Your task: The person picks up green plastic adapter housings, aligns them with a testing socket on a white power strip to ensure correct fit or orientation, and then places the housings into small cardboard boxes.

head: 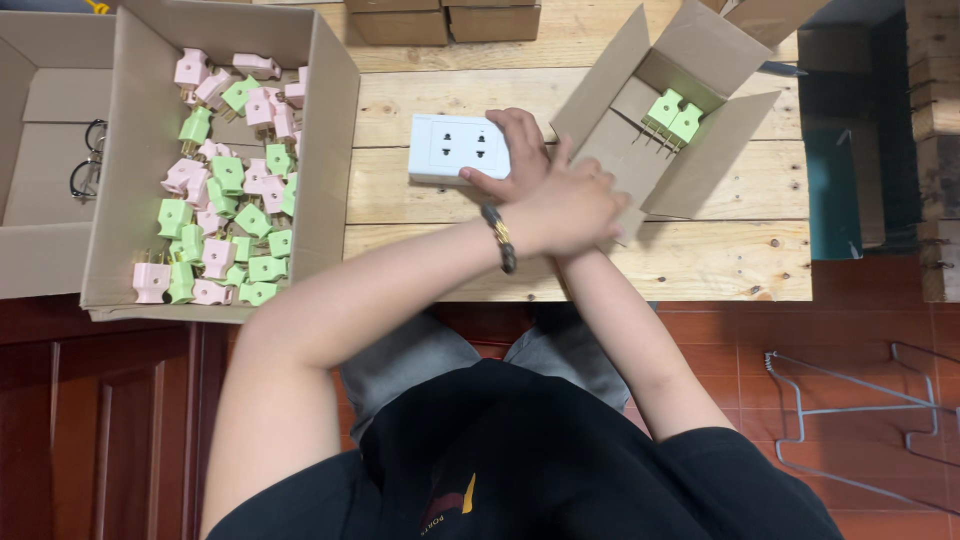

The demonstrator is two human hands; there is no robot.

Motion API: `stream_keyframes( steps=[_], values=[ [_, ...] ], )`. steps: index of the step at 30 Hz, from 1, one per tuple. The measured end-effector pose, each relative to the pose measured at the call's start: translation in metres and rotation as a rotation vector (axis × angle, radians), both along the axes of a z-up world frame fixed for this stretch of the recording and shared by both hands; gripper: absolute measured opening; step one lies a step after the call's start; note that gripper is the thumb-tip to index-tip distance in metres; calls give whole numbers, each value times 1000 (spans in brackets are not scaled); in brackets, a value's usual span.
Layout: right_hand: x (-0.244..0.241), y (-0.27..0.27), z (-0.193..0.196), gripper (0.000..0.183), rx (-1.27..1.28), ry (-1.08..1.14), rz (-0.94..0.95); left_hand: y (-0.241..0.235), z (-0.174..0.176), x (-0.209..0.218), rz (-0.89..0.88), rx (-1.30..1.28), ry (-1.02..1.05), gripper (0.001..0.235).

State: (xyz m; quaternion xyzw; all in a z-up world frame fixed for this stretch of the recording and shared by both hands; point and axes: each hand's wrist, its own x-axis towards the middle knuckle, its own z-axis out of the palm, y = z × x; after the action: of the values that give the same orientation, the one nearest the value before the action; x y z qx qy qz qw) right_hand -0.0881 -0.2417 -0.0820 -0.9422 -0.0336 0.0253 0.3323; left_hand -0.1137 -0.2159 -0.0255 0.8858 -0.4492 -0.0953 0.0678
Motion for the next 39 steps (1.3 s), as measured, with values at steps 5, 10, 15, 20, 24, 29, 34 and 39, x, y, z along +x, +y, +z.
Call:
stream_keyframes(
  steps=[5, 10, 15, 20, 24, 29, 34, 39],
  values=[
    [18, -10, -43, 86, 356, -267, 201, 2, 15, -40, -200, -245, 95, 57],
    [24, -17, -55, 89, 341, -262, 230, 68, 62, -51, -207, -340, -52, 61],
    [18, -15, -48, 86, 341, -389, 297, 205, 100, -15, 138, -365, -29, 52],
    [6, -7, -23, 69, 262, -354, 235, 363, 51, 53, 619, -444, -201, 35],
    [5, -5, -20, 69, 267, -335, 229, 391, 50, 56, 877, -308, 62, 36],
    [3, -2, -19, 67, 341, -324, 215, 421, 6, 91, 803, -42, 26, 47],
    [3, -1, -18, 68, 297, -310, 194, 437, -41, 134, 688, 142, -114, 68],
    [4, 0, -17, 69, 284, -298, 170, 431, -65, 149, 717, 290, -281, 54]
  ],
)
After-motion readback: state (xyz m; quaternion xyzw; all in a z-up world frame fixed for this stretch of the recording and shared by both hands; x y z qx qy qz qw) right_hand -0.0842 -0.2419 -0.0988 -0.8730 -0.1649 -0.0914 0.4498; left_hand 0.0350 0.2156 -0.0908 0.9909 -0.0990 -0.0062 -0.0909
